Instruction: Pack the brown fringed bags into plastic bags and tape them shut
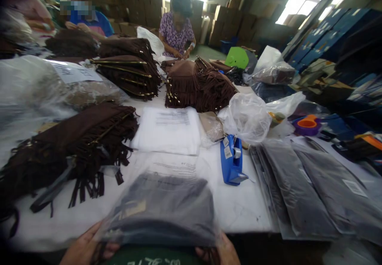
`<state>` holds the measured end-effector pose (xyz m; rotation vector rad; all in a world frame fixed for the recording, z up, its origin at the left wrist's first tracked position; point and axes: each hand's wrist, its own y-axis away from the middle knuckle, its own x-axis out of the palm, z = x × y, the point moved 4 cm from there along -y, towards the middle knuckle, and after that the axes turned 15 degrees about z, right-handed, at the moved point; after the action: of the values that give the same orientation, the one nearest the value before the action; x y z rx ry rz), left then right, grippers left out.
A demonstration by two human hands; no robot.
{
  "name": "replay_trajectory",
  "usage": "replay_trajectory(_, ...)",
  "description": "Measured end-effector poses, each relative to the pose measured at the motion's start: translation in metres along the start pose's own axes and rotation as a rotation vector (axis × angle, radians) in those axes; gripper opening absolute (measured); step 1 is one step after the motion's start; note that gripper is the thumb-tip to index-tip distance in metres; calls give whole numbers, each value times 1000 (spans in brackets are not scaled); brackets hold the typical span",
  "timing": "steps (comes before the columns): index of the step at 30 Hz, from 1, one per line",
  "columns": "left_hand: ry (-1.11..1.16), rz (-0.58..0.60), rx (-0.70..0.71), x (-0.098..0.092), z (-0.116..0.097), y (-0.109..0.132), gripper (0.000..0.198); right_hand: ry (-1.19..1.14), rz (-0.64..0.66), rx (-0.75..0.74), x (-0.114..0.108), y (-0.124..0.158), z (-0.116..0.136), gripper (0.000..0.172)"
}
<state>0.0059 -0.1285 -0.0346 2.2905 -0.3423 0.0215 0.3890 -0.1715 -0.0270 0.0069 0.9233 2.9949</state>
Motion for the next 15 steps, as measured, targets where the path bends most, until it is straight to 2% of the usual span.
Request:
replay_trajectory(2,-5,-49,62,-2,-18,15,92,-72,69,26,-2,12,24,59)
replay_trajectory(5,-157,-160,214,-4,-60,40,76,-70,147,47,-12,32,71,78)
replay_trajectory(7,-257,-230,346,-2,-100,54,67,-73,156,-14,-20,38,110,85)
replay_trajectory(10,-347,-363,561,5,-170,65,52,-99,84,-228,-28,34,174,81)
replay_trajectory(11,-344,-361,601,9,-191,65,51,-88,63,-300,-28,29,195,78)
replay_trajectory(13,-312,-273,635,18,-228,63,52,-29,57,-397,-27,20,232,73)
replay_trajectory(15,-310,-250,687,25,-256,69,50,11,31,-495,-28,15,261,67)
